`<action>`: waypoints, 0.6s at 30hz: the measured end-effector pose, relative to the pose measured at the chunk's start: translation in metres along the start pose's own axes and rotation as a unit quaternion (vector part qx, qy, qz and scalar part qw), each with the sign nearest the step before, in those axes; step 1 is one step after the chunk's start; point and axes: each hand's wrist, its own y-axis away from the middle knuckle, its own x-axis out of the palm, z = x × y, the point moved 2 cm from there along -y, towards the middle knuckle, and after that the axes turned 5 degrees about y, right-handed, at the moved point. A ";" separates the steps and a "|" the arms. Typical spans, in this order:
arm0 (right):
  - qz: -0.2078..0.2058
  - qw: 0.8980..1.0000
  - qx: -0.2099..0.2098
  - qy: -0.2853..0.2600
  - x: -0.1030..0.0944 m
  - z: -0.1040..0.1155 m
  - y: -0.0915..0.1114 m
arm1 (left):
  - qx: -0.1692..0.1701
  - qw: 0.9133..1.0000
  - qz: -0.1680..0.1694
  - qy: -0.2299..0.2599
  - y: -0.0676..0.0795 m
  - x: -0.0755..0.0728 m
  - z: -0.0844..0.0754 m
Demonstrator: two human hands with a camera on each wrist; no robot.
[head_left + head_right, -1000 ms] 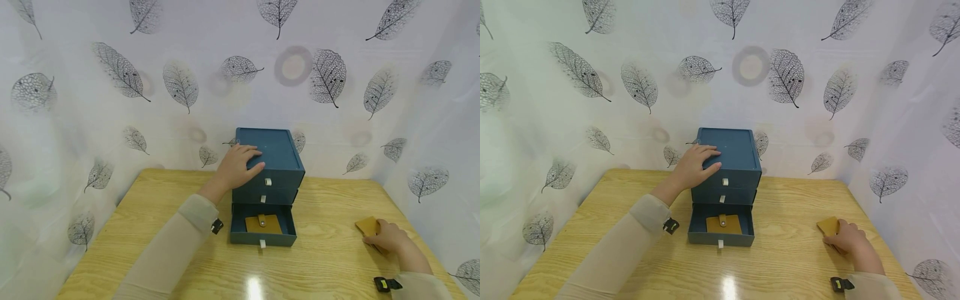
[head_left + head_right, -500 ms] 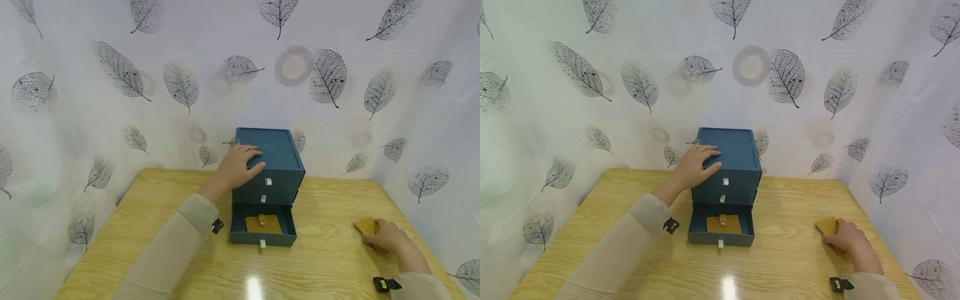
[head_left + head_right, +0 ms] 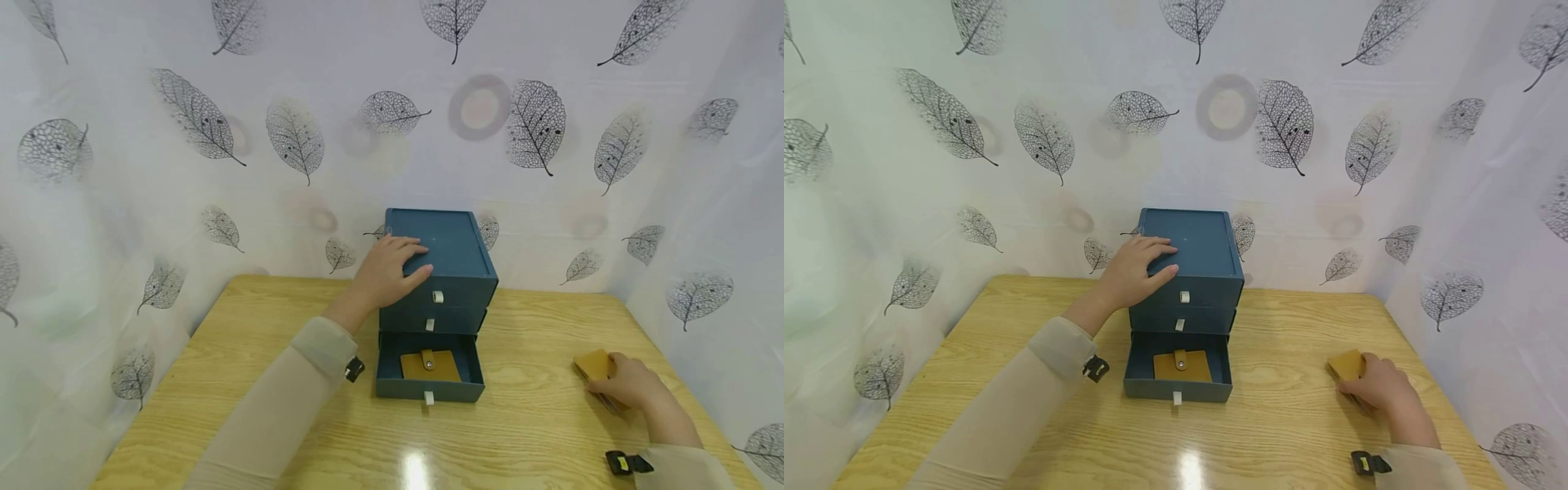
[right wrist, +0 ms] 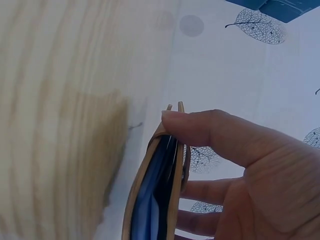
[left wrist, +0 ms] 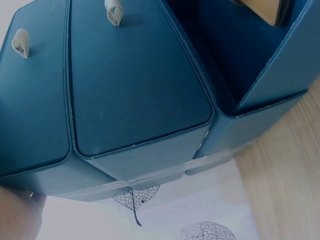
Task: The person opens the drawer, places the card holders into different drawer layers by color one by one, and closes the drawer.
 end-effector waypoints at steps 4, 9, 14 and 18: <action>-0.013 1.000 -0.002 -0.008 -0.003 0.003 0.000 | -0.001 1.000 0.002 -0.002 0.000 0.001 0.000; -0.033 0.999 -0.006 -0.017 -0.008 0.009 0.001 | 0.000 1.000 0.001 -0.002 0.001 0.001 0.001; -0.047 0.999 -0.007 -0.014 -0.011 0.015 0.002 | 0.001 1.000 -0.001 0.000 0.000 0.001 0.001; -0.064 0.998 -0.006 -0.014 -0.014 0.019 0.003 | 0.001 1.000 0.001 -0.002 0.000 0.001 0.001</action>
